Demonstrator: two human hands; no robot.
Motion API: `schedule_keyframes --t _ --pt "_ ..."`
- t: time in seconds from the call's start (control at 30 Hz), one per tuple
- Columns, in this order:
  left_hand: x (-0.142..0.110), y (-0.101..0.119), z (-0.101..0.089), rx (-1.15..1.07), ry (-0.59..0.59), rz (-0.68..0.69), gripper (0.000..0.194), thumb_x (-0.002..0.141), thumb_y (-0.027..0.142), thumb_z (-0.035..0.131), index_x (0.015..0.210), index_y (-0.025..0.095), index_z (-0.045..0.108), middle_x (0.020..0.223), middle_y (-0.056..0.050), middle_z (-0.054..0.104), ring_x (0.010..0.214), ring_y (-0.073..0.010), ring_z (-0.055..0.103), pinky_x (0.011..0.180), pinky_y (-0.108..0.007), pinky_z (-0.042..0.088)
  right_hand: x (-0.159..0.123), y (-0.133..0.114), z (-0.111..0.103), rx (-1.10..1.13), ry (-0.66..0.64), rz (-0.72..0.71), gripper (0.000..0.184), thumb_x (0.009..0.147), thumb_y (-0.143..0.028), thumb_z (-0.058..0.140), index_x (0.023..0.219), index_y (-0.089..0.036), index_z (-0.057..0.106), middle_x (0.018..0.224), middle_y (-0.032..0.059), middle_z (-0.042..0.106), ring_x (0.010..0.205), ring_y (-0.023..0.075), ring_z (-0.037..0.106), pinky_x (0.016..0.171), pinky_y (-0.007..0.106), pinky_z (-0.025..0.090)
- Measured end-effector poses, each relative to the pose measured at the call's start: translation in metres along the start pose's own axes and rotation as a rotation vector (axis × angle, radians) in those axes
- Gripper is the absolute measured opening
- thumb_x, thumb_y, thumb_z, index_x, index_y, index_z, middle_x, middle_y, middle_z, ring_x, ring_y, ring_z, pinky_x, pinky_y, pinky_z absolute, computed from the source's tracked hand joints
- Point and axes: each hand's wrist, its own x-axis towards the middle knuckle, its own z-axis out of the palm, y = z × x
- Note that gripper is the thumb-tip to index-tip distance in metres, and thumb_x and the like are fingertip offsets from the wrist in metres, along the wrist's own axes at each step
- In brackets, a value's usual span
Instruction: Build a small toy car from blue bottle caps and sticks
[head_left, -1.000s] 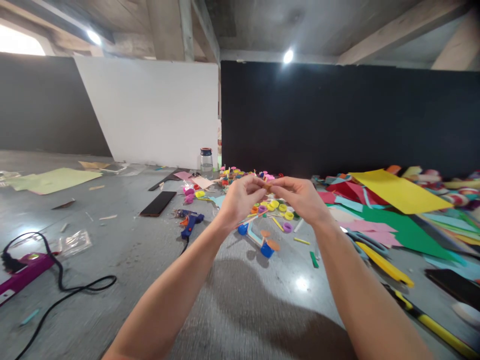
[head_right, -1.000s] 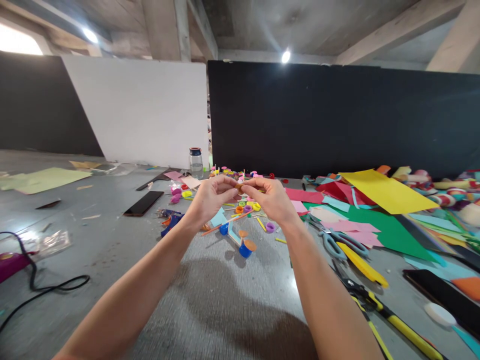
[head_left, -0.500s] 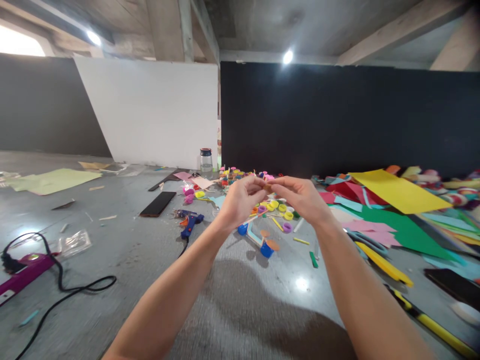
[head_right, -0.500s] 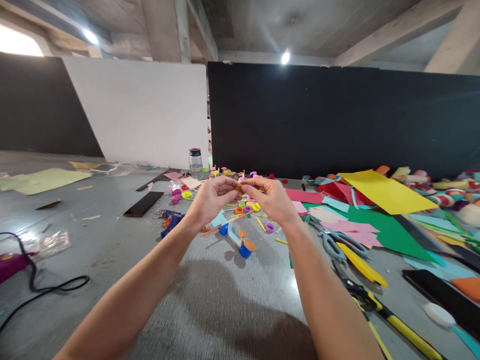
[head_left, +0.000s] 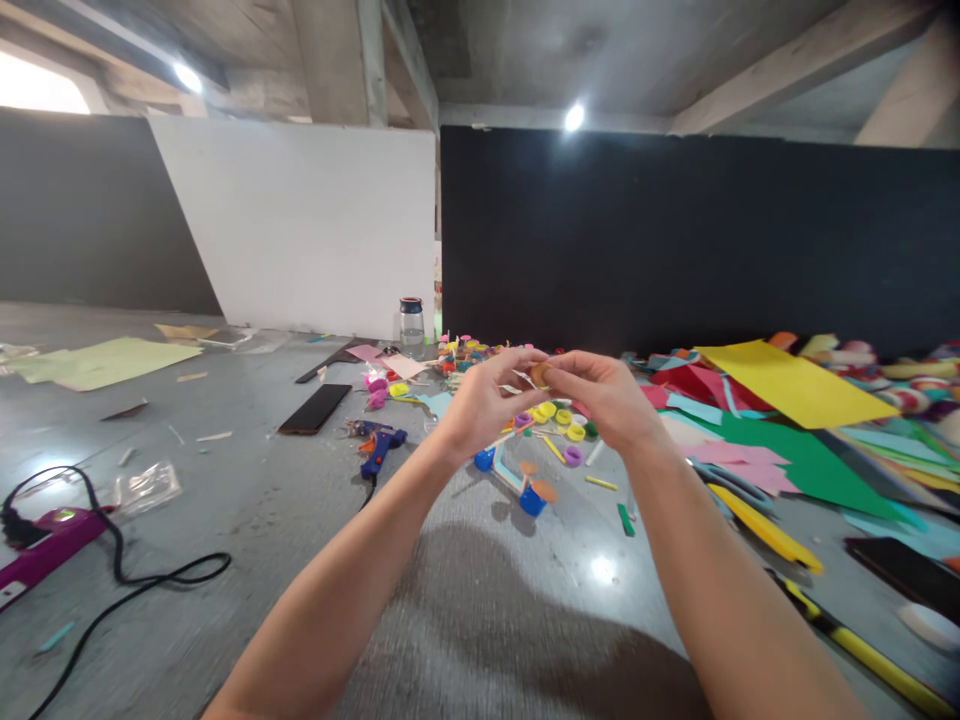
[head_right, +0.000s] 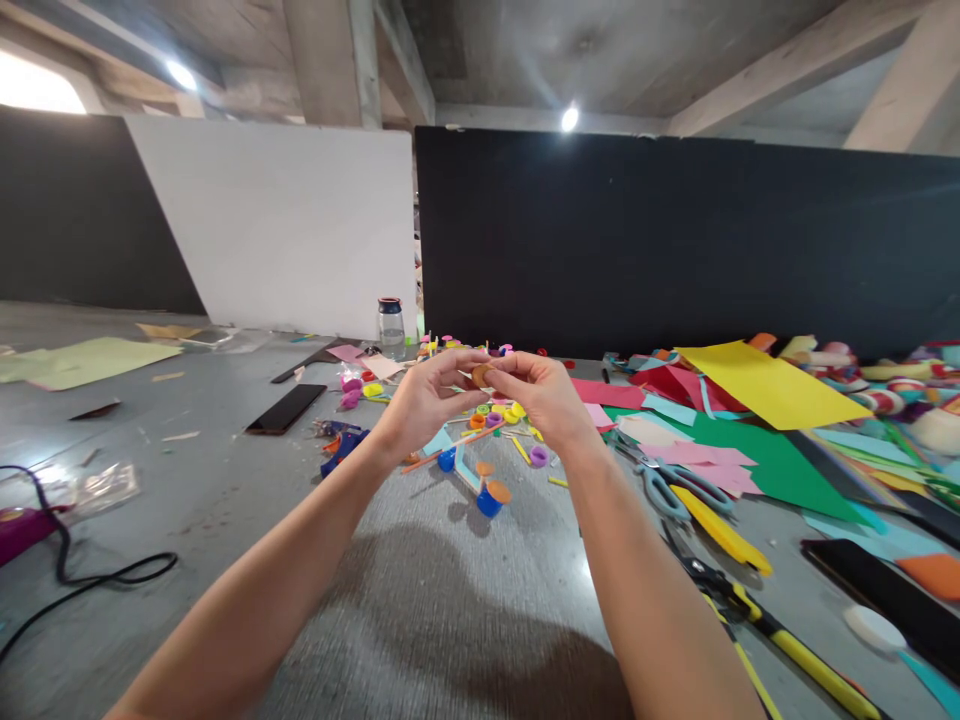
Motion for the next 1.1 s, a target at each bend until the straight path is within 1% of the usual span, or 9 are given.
schedule_keyframes --t 0.1,0.2,0.33,0.5,0.67,0.73,0.87,1.0,1.1 --pt "0.0 -0.007 0.001 0.015 0.037 0.013 0.028 0.083 0.021 0.072 0.111 0.02 0.071 0.099 -0.006 0.072 0.087 -0.0165 0.068 0.074 -0.028 0.058 0.0 0.002 -0.001 0.023 -0.036 0.027 0.02 0.073 -0.04 0.083 0.08 -0.022 0.077 0.08 0.0007 0.072 0.073 0.0139 0.062 0.072 0.029 0.049" --pt "-0.001 -0.01 0.0 0.023 0.046 0.021 0.027 0.084 0.022 0.072 0.111 0.021 0.072 0.091 -0.005 0.072 0.082 -0.0157 0.068 0.07 -0.027 0.057 0.0 0.004 -0.003 0.014 -0.09 0.044 0.022 0.079 -0.044 0.079 0.084 -0.023 0.078 0.084 0.0013 0.072 0.076 0.0143 0.063 0.075 0.029 0.05" --pt "-0.001 -0.007 -0.003 0.119 0.017 0.068 0.029 0.085 0.019 0.07 0.114 0.022 0.072 0.095 -0.006 0.074 0.084 -0.0163 0.069 0.075 -0.029 0.057 -0.001 0.003 -0.005 0.001 -0.107 0.041 0.023 0.08 -0.045 0.078 0.085 -0.023 0.078 0.086 0.0022 0.072 0.08 0.0158 0.064 0.078 0.03 0.051" --pt "-0.001 0.004 -0.004 0.394 -0.021 0.16 0.033 0.086 0.015 0.068 0.118 0.021 0.072 0.098 -0.006 0.076 0.084 -0.0172 0.07 0.078 -0.031 0.056 -0.002 -0.001 -0.002 -0.013 -0.127 0.051 0.023 0.076 -0.044 0.082 0.083 -0.023 0.079 0.088 0.0038 0.074 0.083 0.018 0.065 0.081 0.033 0.051" --pt "-0.003 0.013 -0.004 0.572 -0.012 0.228 0.036 0.086 0.009 0.067 0.119 0.022 0.071 0.101 -0.005 0.076 0.085 -0.0167 0.07 0.08 -0.031 0.055 -0.002 -0.001 -0.002 -0.074 -0.098 -0.025 0.021 0.077 -0.044 0.082 0.079 -0.023 0.079 0.085 0.0031 0.073 0.082 0.018 0.064 0.079 0.033 0.05" --pt "-0.003 0.014 -0.004 0.574 -0.012 0.248 0.034 0.086 0.009 0.067 0.118 0.021 0.071 0.102 -0.006 0.076 0.086 -0.0166 0.07 0.082 -0.031 0.054 -0.001 0.002 -0.003 -0.093 -0.104 -0.028 0.022 0.079 -0.045 0.08 0.084 -0.024 0.079 0.088 0.0041 0.074 0.084 0.0193 0.065 0.08 0.035 0.05" --pt "-0.003 0.012 -0.006 0.54 0.005 0.248 0.03 0.087 0.013 0.068 0.115 0.021 0.072 0.099 -0.005 0.076 0.084 -0.0172 0.069 0.079 -0.031 0.054 -0.001 0.003 -0.008 -0.1 -0.184 0.0 0.028 0.084 -0.05 0.074 0.096 -0.024 0.08 0.098 0.0065 0.075 0.093 0.0224 0.067 0.086 0.039 0.052" --pt "-0.002 0.008 -0.006 0.399 0.005 0.172 0.028 0.087 0.021 0.07 0.114 0.024 0.074 0.095 -0.006 0.075 0.082 -0.0185 0.068 0.075 -0.031 0.054 -0.005 -0.002 -0.01 -0.113 -0.223 0.023 0.027 0.086 -0.05 0.072 0.094 -0.025 0.08 0.098 0.0054 0.075 0.091 0.0212 0.067 0.084 0.037 0.053" --pt "-0.002 0.005 -0.005 0.283 -0.007 0.108 0.029 0.086 0.024 0.071 0.115 0.024 0.075 0.093 -0.006 0.074 0.082 -0.019 0.068 0.074 -0.031 0.055 -0.006 -0.005 -0.01 -0.162 -0.204 0.019 0.028 0.085 -0.051 0.072 0.091 -0.025 0.079 0.095 0.0046 0.074 0.087 0.0205 0.066 0.08 0.035 0.052"
